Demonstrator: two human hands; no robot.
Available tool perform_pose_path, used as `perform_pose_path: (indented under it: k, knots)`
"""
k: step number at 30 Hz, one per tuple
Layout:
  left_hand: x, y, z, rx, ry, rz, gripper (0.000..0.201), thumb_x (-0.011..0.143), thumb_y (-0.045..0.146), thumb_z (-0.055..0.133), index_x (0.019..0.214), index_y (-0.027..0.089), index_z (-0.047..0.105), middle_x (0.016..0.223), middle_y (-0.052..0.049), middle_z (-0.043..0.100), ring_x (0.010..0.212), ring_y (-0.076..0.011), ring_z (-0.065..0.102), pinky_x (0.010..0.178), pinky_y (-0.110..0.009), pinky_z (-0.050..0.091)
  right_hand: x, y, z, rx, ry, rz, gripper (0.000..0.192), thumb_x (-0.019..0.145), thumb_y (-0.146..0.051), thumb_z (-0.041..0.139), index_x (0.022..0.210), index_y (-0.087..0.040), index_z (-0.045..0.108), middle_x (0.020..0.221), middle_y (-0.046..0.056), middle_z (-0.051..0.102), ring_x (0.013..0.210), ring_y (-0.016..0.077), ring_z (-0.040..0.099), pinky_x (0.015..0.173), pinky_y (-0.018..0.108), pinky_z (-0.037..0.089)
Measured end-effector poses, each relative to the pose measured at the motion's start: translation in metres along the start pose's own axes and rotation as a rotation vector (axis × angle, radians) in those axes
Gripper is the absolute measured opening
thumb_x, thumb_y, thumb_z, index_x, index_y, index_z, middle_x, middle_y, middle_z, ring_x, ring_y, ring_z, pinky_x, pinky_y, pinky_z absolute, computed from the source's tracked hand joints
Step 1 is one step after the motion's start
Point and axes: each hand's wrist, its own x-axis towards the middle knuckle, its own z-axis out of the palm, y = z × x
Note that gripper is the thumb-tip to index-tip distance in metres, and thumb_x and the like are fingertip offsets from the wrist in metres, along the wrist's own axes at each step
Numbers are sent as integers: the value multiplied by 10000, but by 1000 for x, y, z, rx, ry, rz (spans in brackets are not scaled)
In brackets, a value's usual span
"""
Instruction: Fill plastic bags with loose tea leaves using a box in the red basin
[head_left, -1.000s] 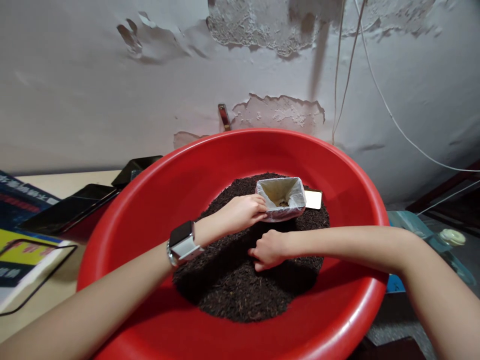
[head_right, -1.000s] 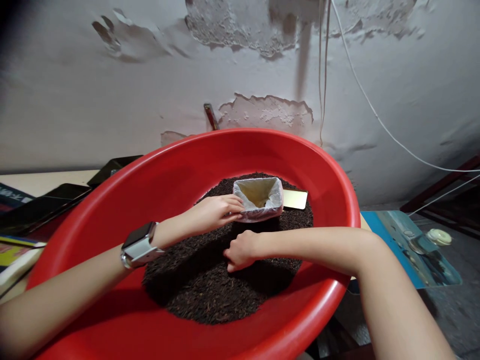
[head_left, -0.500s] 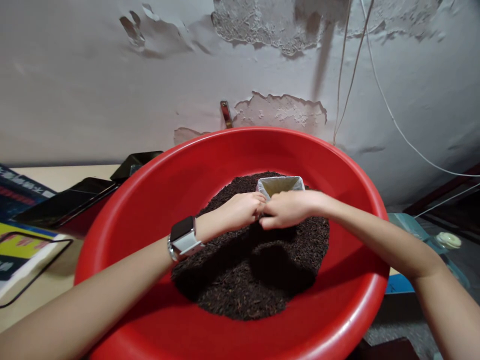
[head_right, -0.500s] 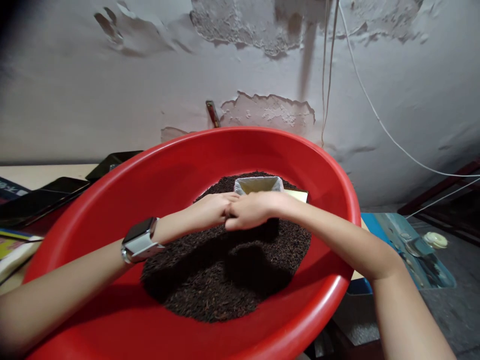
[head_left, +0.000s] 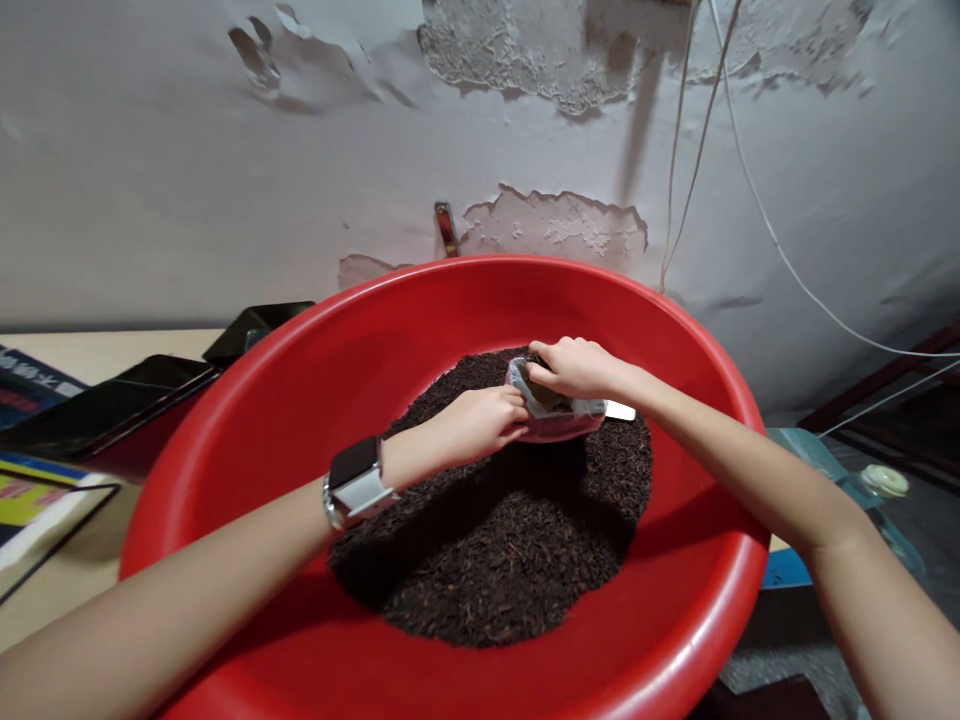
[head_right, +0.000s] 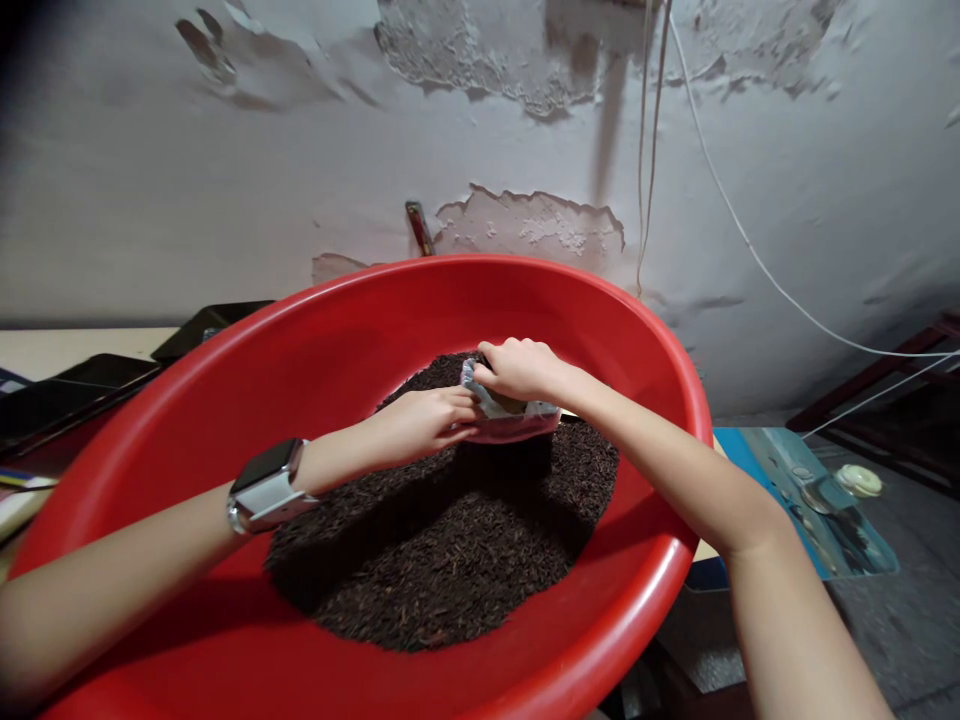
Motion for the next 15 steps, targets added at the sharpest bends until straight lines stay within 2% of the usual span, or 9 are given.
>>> perform_pose_path:
  k: [15]
  knots:
    - [-1,1,-1,17,4,25,166,853,198,489,859,182,654,978,-52,661,987,-185,579,866,-286,449,1,1,2,-21,10,-13,412,902,-417,264,1126,-170,505,994,128,636,892,260,603,656,306,410]
